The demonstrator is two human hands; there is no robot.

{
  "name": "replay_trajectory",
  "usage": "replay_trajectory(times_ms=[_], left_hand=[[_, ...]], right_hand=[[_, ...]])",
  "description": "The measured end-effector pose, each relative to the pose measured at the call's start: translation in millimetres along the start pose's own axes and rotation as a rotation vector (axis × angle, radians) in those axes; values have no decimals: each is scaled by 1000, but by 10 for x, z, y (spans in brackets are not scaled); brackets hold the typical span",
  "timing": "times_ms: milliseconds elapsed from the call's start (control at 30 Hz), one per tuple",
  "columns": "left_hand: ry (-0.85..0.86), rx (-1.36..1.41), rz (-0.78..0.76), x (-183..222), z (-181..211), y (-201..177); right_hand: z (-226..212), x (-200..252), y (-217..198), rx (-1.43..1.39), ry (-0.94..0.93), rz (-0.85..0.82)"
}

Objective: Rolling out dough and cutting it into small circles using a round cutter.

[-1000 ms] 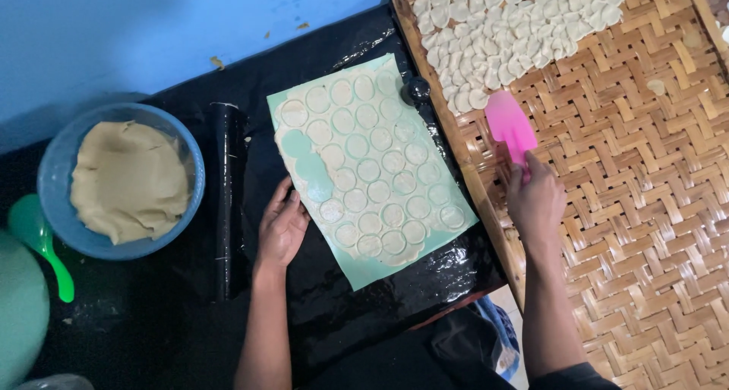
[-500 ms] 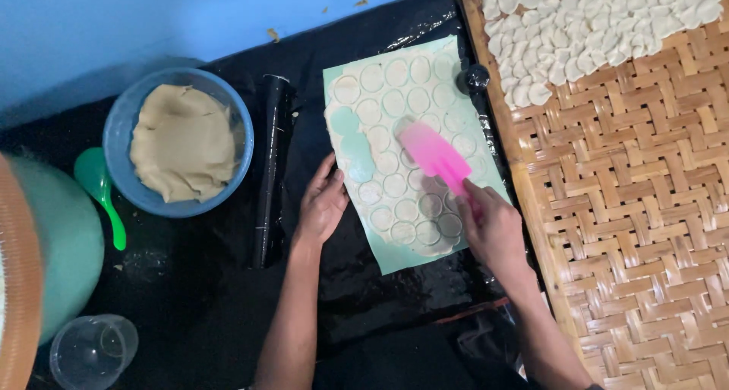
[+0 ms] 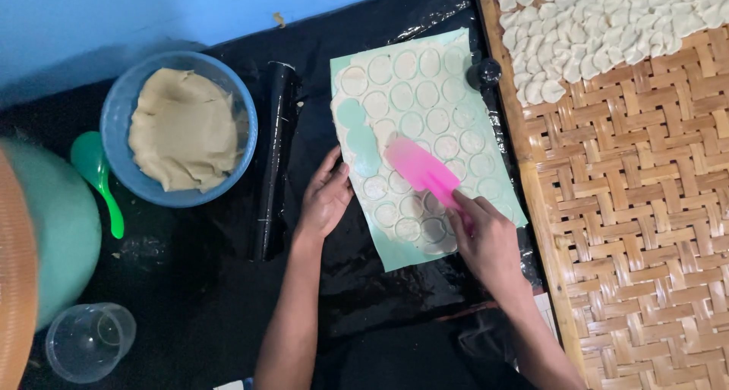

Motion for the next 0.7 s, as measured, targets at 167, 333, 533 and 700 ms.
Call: replay_trajectory(times_ms=[167,333,533,700], left_hand=[[4,7,0,19,7,27],[16,10,-19,23,10,36],[5,8,3,2,-34,-13],[32,37,-33,6,-36,-26]], right_hand=[[-1,-40,50,18,-16,12],[-48,-72,55,53,-25,25],[-132,-87,95,35,-58,17],[-290,-144,35,83,-156,18]])
Point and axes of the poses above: each hand's wrist, its own x-axis away from the middle knuckle, its own y-axis out of the palm, z = x × y, the point moved 4 cm from there along -x, towards the middle knuckle, and after that the axes turned 7 degrees about -y, right-handed, at the moved point
